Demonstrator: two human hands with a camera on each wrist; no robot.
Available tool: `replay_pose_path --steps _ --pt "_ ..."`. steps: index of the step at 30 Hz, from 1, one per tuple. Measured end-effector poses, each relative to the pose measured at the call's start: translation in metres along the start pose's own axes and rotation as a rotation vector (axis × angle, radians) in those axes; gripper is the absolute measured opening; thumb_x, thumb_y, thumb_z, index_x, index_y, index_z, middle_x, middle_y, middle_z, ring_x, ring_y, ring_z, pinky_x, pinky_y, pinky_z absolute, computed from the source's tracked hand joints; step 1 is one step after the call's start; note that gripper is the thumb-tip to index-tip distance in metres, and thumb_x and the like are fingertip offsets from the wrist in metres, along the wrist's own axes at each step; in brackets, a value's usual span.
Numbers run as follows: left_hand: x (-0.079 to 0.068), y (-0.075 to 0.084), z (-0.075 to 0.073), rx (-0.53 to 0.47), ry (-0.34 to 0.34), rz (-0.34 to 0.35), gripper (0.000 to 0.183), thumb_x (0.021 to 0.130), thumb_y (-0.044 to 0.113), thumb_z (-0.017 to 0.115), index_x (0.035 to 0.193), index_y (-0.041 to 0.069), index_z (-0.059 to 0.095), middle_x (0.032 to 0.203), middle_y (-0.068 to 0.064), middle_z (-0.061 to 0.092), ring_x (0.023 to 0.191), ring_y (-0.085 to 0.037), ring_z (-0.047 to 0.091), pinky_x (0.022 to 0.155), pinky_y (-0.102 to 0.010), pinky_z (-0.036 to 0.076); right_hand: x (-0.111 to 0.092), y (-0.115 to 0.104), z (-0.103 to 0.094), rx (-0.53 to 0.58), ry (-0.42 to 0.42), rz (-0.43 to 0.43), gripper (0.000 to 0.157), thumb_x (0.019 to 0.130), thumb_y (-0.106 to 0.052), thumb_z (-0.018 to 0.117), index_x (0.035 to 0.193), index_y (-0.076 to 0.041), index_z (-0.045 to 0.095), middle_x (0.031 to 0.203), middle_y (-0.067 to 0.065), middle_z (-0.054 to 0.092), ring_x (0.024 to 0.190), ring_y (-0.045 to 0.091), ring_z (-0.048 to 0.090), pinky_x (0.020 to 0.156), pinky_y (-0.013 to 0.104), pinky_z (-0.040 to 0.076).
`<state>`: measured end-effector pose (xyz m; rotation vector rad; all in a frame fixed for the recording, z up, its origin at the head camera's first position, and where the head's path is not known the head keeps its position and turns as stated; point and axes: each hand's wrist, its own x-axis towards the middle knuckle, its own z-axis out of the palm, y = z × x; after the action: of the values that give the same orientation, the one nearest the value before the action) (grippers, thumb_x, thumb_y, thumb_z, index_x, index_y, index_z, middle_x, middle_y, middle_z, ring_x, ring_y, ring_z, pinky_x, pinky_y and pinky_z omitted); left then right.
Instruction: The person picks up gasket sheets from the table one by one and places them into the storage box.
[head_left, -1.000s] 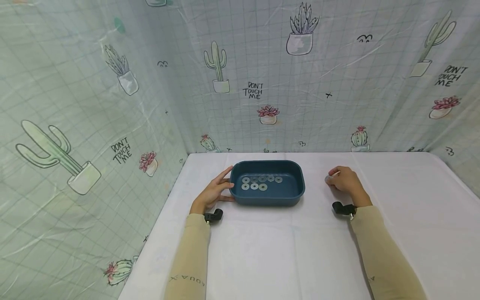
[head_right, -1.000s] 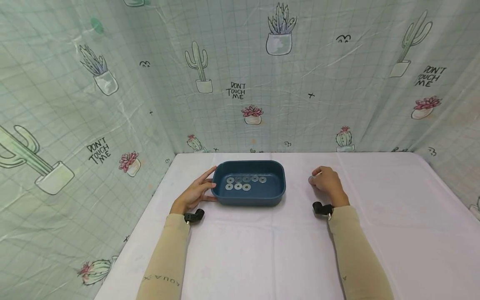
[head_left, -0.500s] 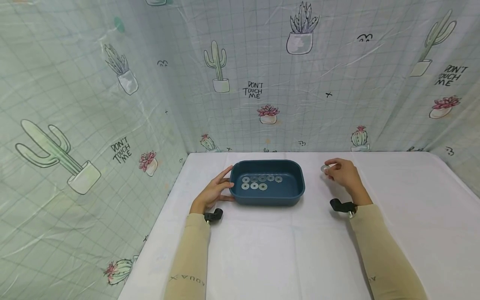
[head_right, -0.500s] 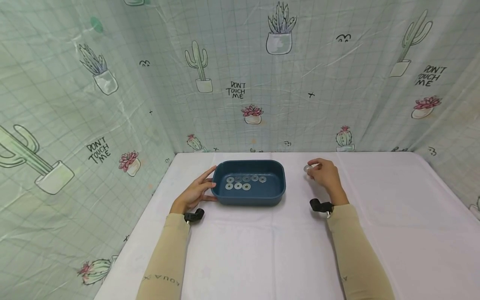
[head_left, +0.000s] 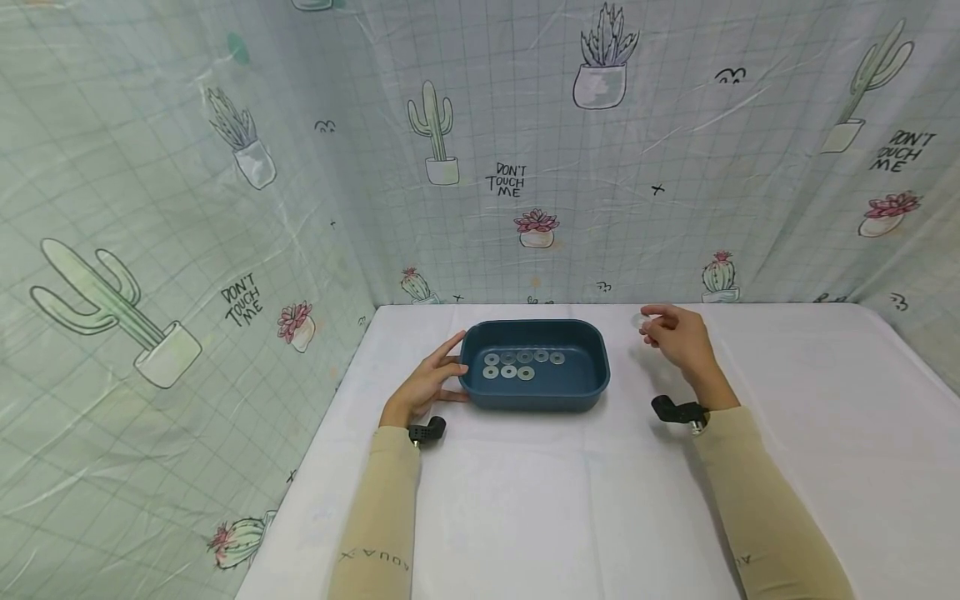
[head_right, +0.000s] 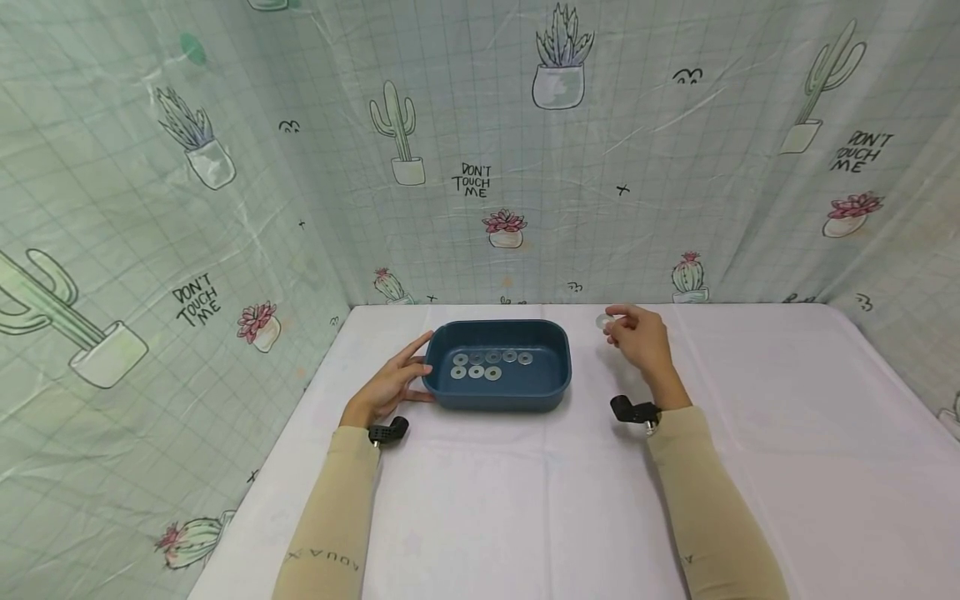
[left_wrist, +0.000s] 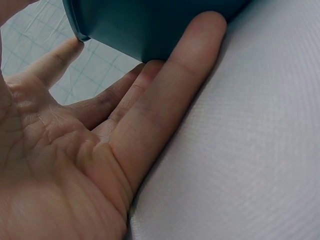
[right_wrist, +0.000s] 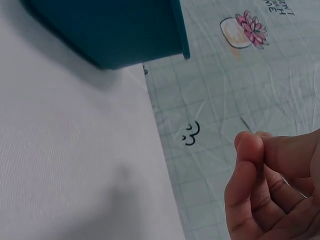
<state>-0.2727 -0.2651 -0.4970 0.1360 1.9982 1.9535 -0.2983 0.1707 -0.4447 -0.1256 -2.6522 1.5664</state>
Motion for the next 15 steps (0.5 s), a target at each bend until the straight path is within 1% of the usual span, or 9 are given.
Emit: replay_pose_path --steps 3,6,9,13,15 --pt "0.000 0.000 0.000 -0.002 -0.002 0.003 0.072 0.102 0.013 0.061 0.159 0.044 0.032 0.159 -0.017 0.036 0.140 -0.040 0.047 0.091 -0.059 0.059 -0.002 -0.005 0.002 0.000 0.007 -0.029 0.038 0.107 -0.012 0.052 0.144 -0.008 0.057 0.117 0.020 0.067 0.102 0.036 0.066 0.072 0.011 0.055" --pt "-0.001 0.001 0.000 -0.004 -0.001 0.006 0.073 0.101 0.013 0.061 0.160 0.043 0.031 0.158 -0.018 0.036 0.140 -0.040 0.046 0.091 -0.059 0.059 -0.005 -0.010 0.004 -0.007 0.014 -0.057 0.038 0.106 -0.014 0.055 0.143 -0.009 0.059 0.115 0.018 0.068 0.101 0.036 0.066 0.075 0.014 0.057" --pt "-0.001 0.001 0.000 -0.011 0.003 0.002 0.072 0.101 0.013 0.062 0.158 0.045 0.033 0.157 -0.018 0.038 0.138 -0.039 0.048 0.090 -0.059 0.060 -0.007 -0.015 0.005 0.006 0.016 -0.090 0.036 0.106 -0.013 0.056 0.141 -0.008 0.060 0.113 0.018 0.069 0.096 0.031 0.067 0.074 0.015 0.057" --pt "0.000 0.000 0.001 -0.021 0.005 0.000 0.071 0.100 0.012 0.062 0.157 0.046 0.035 0.154 -0.019 0.039 0.136 -0.038 0.050 0.089 -0.060 0.060 -0.011 -0.021 0.007 0.023 -0.001 -0.139 0.034 0.105 -0.009 0.055 0.139 -0.005 0.062 0.111 0.020 0.069 0.086 0.019 0.067 0.069 0.013 0.056" --pt "0.000 0.000 0.001 -0.020 0.006 0.002 0.072 0.100 0.012 0.062 0.157 0.046 0.035 0.154 -0.019 0.039 0.135 -0.038 0.050 0.089 -0.060 0.060 -0.012 -0.023 0.008 0.028 -0.014 -0.154 0.034 0.105 -0.008 0.055 0.138 -0.005 0.062 0.110 0.020 0.069 0.086 0.022 0.068 0.069 0.012 0.055"
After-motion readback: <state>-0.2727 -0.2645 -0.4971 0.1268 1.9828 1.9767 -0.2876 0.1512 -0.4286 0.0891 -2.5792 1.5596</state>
